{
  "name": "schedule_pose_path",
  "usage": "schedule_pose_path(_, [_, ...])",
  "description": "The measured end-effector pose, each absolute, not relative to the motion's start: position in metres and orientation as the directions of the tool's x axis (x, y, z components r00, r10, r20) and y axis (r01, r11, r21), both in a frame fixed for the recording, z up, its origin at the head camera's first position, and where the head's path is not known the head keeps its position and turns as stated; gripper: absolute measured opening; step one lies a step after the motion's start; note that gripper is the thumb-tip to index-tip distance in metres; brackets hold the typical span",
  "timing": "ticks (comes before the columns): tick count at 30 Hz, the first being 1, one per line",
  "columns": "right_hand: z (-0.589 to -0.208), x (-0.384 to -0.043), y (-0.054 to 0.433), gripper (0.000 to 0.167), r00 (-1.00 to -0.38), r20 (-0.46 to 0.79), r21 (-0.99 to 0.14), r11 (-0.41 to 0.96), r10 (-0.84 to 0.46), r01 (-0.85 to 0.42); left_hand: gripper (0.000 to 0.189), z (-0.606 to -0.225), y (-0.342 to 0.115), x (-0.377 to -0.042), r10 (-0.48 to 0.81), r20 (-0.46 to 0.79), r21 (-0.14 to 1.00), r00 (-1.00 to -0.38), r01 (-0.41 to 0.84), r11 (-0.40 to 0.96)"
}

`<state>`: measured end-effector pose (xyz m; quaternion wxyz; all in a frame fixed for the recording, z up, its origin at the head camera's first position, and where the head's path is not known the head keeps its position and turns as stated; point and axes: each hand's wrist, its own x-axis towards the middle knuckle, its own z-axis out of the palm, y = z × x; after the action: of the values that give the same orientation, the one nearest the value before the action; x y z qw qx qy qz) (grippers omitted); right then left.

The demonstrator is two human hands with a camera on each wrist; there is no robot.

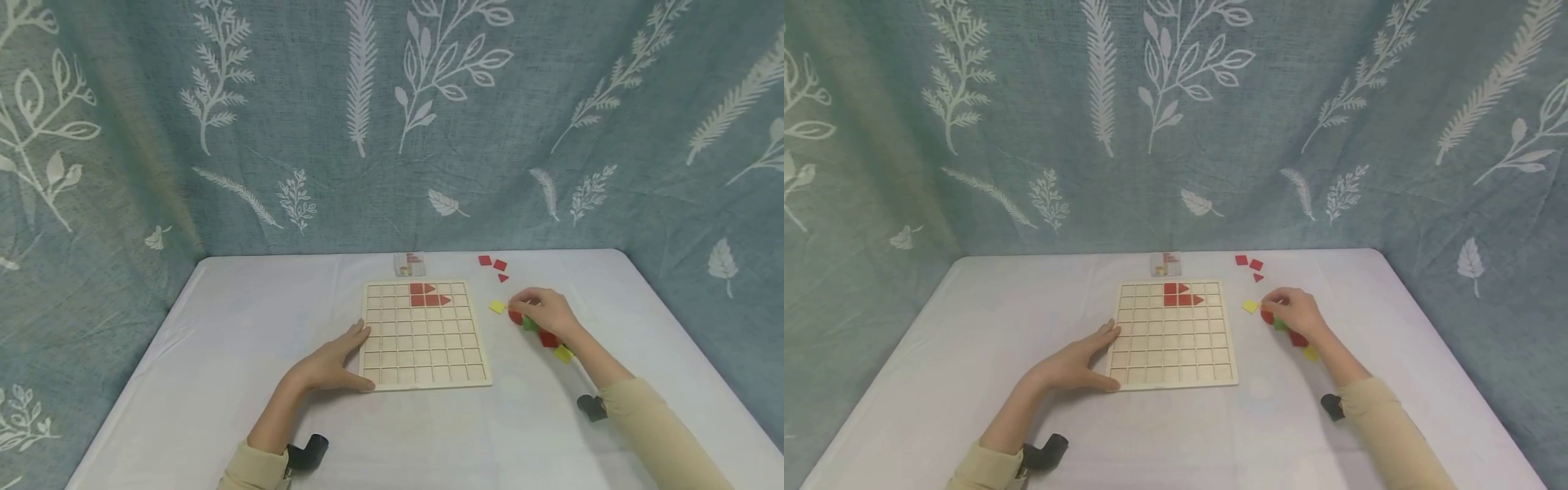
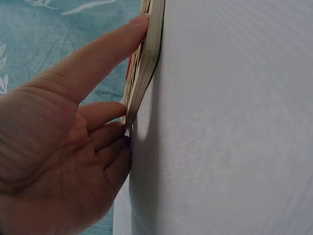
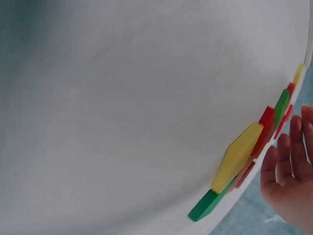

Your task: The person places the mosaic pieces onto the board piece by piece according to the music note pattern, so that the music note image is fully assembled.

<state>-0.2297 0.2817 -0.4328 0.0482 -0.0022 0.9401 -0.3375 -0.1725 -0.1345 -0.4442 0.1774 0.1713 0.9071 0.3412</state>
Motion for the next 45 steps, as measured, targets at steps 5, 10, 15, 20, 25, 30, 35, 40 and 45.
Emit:
schedule_pose_path(5, [-0.438, -0.233, 0.287, 0.034, -0.995, -0.101, -0.641, 0.765, -0.001, 0.065, 0.107, -0.444, -0.135, -0.173, 0.428, -0.207, 0.677, -0.88, 0.187, 0.712])
schedule_pose_path(10, [-0.44, -0.243, 0.288, 0.036, -0.994, -0.1, -0.652, 0.751, 0.046, 0.101, 0.106, -0.443, -0.135, -0.172, 0.434, -0.207, 0.684, -0.877, 0.188, 0.705])
schedule_pose_path(15, [-0.441, -0.257, 0.29, 0.038, -0.987, -0.13, -0.668, 0.727, 0.099, 0.161, 0.105, -0.443, -0.135, -0.171, 0.432, -0.209, 0.689, -0.877, 0.181, 0.701])
schedule_pose_path(20, [-0.443, -0.275, 0.292, 0.038, -0.979, -0.154, -0.694, 0.691, 0.131, 0.201, 0.105, -0.445, -0.135, -0.171, 0.429, -0.21, 0.692, -0.878, 0.177, 0.7])
schedule_pose_path(25, [-0.447, -0.297, 0.288, 0.037, -0.987, -0.077, -0.702, 0.695, 0.142, 0.155, 0.105, -0.445, -0.136, -0.171, 0.421, -0.21, 0.685, -0.883, 0.174, 0.707])
schedule_pose_path(30, [-0.447, -0.312, 0.278, 0.037, -0.984, -0.082, -0.682, 0.711, 0.16, 0.173, 0.106, -0.444, -0.136, -0.169, 0.416, -0.213, 0.695, -0.884, 0.162, 0.7])
schedule_pose_path(35, [-0.446, -0.314, 0.269, 0.038, -0.983, -0.096, -0.629, 0.756, 0.157, 0.182, 0.105, -0.445, -0.135, -0.167, 0.418, -0.21, 0.703, -0.884, 0.16, 0.693])
schedule_pose_path(40, [-0.445, -0.313, 0.264, 0.036, -0.978, -0.083, -0.58, 0.789, 0.191, 0.203, 0.106, -0.447, -0.134, -0.167, 0.402, -0.205, 0.695, -0.892, 0.157, 0.702])
schedule_pose_path(45, [-0.441, -0.313, 0.261, 0.036, -0.977, -0.064, -0.563, 0.801, 0.204, 0.204, 0.106, -0.445, -0.136, -0.168, 0.4, -0.199, 0.687, -0.895, 0.164, 0.708])
